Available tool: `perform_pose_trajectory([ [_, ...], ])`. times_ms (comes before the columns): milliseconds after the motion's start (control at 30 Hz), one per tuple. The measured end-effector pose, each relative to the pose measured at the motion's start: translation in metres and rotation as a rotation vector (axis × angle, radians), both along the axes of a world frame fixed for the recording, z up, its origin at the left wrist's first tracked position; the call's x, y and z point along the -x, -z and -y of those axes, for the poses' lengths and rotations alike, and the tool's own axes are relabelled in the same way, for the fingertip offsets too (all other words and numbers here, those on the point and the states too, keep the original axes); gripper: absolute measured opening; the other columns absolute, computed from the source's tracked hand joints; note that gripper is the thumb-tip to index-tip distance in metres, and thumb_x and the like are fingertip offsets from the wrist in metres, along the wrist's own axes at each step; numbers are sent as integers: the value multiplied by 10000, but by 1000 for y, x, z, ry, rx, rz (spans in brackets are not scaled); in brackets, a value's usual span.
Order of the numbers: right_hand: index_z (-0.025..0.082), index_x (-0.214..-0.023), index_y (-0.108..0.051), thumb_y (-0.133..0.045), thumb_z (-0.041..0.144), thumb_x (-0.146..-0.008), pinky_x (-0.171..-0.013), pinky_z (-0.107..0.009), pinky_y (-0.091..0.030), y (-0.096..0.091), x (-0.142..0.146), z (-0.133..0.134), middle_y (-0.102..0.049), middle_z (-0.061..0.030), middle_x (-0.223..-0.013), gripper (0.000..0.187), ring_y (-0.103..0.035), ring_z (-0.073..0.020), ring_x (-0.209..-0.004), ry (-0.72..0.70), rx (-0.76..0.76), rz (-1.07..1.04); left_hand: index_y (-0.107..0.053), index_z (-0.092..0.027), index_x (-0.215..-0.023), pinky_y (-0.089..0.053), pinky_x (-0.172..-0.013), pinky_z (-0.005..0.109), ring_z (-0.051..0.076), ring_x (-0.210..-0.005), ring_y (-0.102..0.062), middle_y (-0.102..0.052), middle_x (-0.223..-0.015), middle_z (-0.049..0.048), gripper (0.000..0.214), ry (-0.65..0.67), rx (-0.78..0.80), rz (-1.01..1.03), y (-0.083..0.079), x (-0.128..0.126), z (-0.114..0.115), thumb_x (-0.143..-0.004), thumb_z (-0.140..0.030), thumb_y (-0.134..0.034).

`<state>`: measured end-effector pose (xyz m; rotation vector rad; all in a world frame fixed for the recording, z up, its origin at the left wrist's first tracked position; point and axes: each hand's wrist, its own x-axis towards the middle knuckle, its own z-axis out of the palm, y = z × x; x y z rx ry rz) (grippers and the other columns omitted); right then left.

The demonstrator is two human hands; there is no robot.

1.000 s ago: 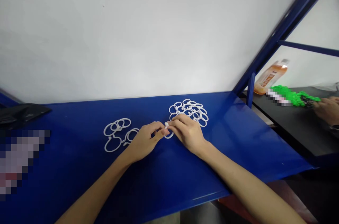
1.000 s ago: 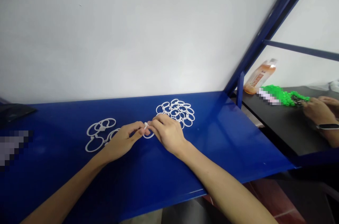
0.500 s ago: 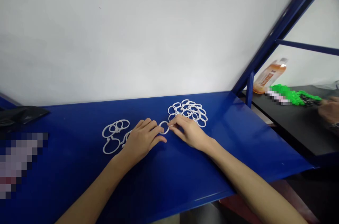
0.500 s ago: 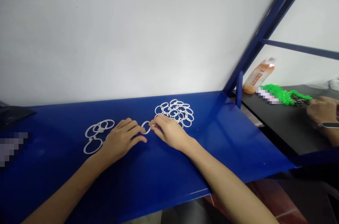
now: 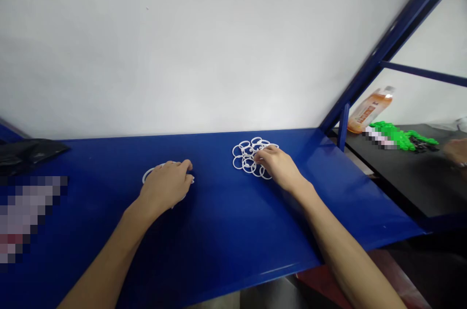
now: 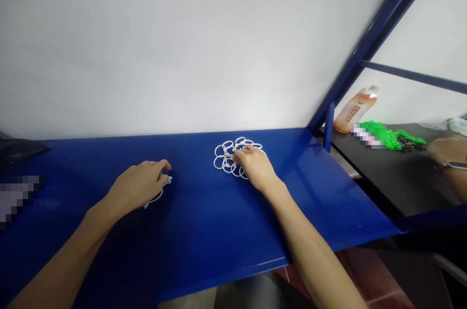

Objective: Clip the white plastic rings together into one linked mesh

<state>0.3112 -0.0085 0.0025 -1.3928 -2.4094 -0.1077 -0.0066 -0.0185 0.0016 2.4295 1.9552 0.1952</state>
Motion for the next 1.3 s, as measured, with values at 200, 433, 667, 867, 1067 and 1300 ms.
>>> perform_pose_trajectory([
  [200,180,-917,-660,-601,130,-940,-749,-340,-473,5,2,-2,-690,-74,-923,81,-518,-231,-895,-27,-75,29,-709,-251,-995,-445,-773,355,248,-848,-627,-729,-911,56,312,186,35,171,10,4,-5,-846,-199,-440],
  [433,168,-994,-670,-509,110,-972,-771,-368,-480,-1,8,4,-669,-90,-919,173,-498,-239,-895,-71,-160,-11,-683,-229,-823,-428,-786,386,261,-845,-565,-683,-850,67,186,190,-54,203,15,-9,-6,-891,-321,-536],
  [667,171,-1013,-689,-482,204,-1003,-817,-413,-482,-3,27,12,-682,-104,-907,210,-518,-242,-876,-166,-184,-121,-620,-218,-853,-421,-871,406,255,-929,-546,-667,-951,54,146,122,-187,257,10,-18,-4,-915,-331,-552],
  [867,165,-1095,-638,-504,315,-1012,-837,-367,-498,6,50,29,-682,-88,-995,216,-575,-211,-919,-336,-55,-238,-584,-222,-865,-419,-855,368,218,-876,-583,-675,-868,25,152,250,-246,405,14,-38,5,-946,-334,-521],
  [1067,183,-973,-575,-540,219,-975,-747,-306,-495,20,59,32,-663,-47,-914,50,-597,-167,-828,-279,135,-442,-601,-227,-848,-459,-846,341,197,-861,-599,-668,-820,12,142,323,-161,570,16,-53,16,-925,-331,-541],
  [1300,200,-1029,-575,-497,166,-966,-773,-321,-509,19,59,32,-637,-46,-930,106,-591,-161,-850,-311,75,-623,-621,-223,-867,-470,-719,286,154,-748,-620,-672,-819,-17,208,211,120,858,7,-52,17,-884,-431,-628],
])
